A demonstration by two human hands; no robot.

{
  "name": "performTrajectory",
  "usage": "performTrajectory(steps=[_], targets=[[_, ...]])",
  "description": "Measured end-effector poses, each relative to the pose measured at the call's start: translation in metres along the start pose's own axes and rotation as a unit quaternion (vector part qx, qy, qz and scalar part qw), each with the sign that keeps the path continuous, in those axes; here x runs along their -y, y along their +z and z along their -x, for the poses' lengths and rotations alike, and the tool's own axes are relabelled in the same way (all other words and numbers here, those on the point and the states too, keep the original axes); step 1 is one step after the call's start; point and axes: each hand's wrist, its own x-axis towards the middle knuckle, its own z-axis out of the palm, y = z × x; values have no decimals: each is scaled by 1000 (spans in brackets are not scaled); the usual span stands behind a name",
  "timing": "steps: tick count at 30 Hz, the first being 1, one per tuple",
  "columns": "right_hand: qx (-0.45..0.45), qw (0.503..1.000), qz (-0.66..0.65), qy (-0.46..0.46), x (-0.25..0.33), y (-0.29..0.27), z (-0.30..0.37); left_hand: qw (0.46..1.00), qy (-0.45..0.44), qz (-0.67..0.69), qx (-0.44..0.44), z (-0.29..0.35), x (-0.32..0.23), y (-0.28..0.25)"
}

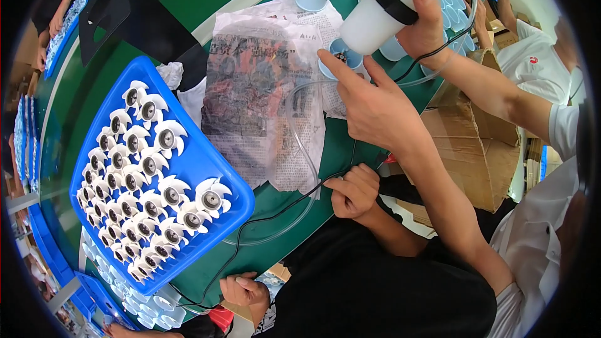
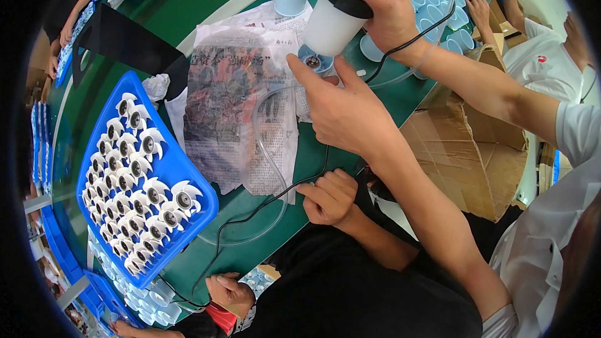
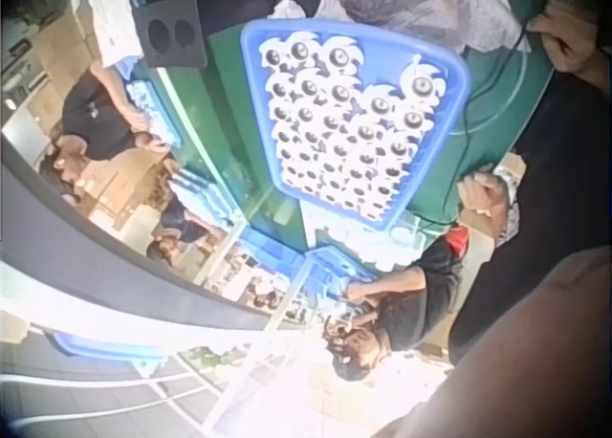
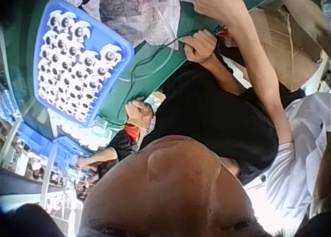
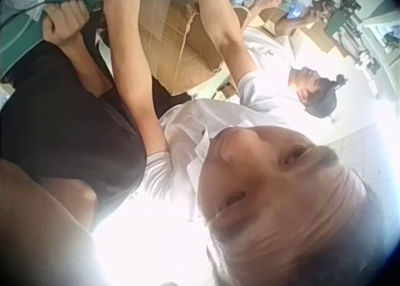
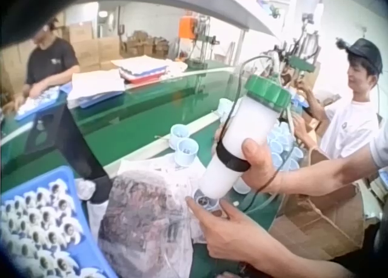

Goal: Assembling electronic components by inserting small parts into plastic housings on an assembly line.

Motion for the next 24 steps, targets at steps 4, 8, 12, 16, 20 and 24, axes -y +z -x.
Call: performTrajectory(steps=[4, 8, 12, 16, 20, 24], targets=[[-3, 1000, 3, 1, 1, -1, 0, 1000, 11, 2, 1, 0, 2, 2], [0, 1000, 5, 2, 0, -1, -2, 1000, 22, 11, -20, 1, 4, 5], [7, 1000, 7, 3, 0, -1, -2, 999, 26, 9, -16, -2, 2, 4], [5, 1000, 3, 2, 0, -1, -3, 998, 33, 1, -45, -3, 4, 10], [4, 1000, 6, 1, 0, -1, -2, 996, 46, -2, -72, -3, 5, 12], [2, 1000, 5, 1, 0, -1, -1, 1000, 18, 1, -11, 0, 2, 3]])
